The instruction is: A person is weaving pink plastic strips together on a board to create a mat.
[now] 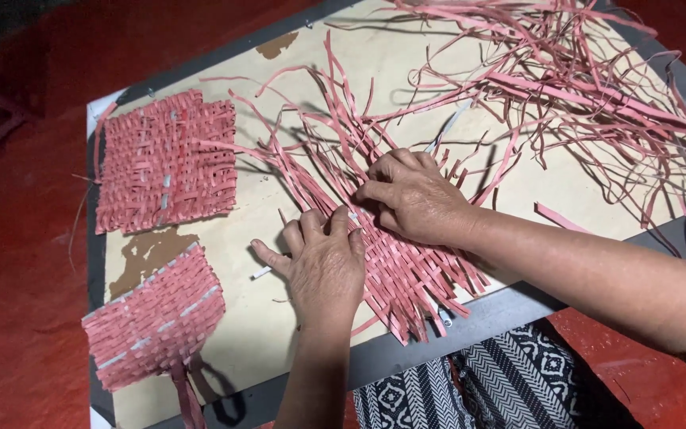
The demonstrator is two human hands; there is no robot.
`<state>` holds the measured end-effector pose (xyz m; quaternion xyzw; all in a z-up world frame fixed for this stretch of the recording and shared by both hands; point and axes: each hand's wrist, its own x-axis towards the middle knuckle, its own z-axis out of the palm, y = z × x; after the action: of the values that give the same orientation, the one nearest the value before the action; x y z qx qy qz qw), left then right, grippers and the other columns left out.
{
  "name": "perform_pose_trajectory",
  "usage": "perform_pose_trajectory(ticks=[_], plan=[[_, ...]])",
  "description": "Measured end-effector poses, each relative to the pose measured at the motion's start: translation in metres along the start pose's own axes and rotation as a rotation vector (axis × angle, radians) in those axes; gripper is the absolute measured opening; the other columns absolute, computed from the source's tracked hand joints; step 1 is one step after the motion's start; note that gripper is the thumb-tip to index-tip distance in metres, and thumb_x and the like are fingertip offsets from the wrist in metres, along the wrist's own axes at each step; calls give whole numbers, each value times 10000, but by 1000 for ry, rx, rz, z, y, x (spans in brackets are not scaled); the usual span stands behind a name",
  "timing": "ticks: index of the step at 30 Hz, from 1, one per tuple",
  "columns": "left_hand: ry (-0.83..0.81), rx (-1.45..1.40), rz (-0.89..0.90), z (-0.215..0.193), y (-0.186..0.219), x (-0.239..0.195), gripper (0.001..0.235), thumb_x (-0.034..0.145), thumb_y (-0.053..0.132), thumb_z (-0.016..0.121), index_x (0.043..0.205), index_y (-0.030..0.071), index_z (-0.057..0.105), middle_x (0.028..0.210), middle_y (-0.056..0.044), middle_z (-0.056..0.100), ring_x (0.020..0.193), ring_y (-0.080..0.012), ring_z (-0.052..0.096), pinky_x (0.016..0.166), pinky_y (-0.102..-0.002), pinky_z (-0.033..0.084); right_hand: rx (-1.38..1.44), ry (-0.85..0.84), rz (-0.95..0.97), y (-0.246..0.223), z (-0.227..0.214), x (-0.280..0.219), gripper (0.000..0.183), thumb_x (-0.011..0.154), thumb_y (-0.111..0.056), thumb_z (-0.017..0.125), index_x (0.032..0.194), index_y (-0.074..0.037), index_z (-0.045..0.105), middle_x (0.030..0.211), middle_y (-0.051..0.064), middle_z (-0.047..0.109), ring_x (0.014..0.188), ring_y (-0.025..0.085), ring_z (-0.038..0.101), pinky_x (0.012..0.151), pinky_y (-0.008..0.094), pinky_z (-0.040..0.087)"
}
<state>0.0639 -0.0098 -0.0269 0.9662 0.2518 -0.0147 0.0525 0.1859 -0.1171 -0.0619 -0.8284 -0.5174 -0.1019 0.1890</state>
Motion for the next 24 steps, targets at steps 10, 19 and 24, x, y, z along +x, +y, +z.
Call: perform_pose_trajectory(ticks=[10,19,24], plan=[[267,19,120,16,-7,0,308,793,377,458,1081,306,539,1004,-32,470,948,-255,405,906,-654,110,862,806,234,29,-87,-2,337,802,73,375,1089,-93,436,1019,56,496,977,161,486,836,272,433],[119,41,31,10,-10,-3,353,834,386,447,1171,288,488,1035,-11,443,1090,-221,344,947,-682,-3,-81,131,-164,29,-3,-10,302,730,-150,624,1017,-65,583,998,133,580,1012,289,523,788,377,461],[353,181,223,18,-5,-1,319,817,263,454,1084,131,566,1061,-105,496,1194,-287,323,922,-711,-17,-232,191,-179,28,1,-10,248,811,-176,443,1020,-142,572,947,53,550,930,219,523,739,339,415]])
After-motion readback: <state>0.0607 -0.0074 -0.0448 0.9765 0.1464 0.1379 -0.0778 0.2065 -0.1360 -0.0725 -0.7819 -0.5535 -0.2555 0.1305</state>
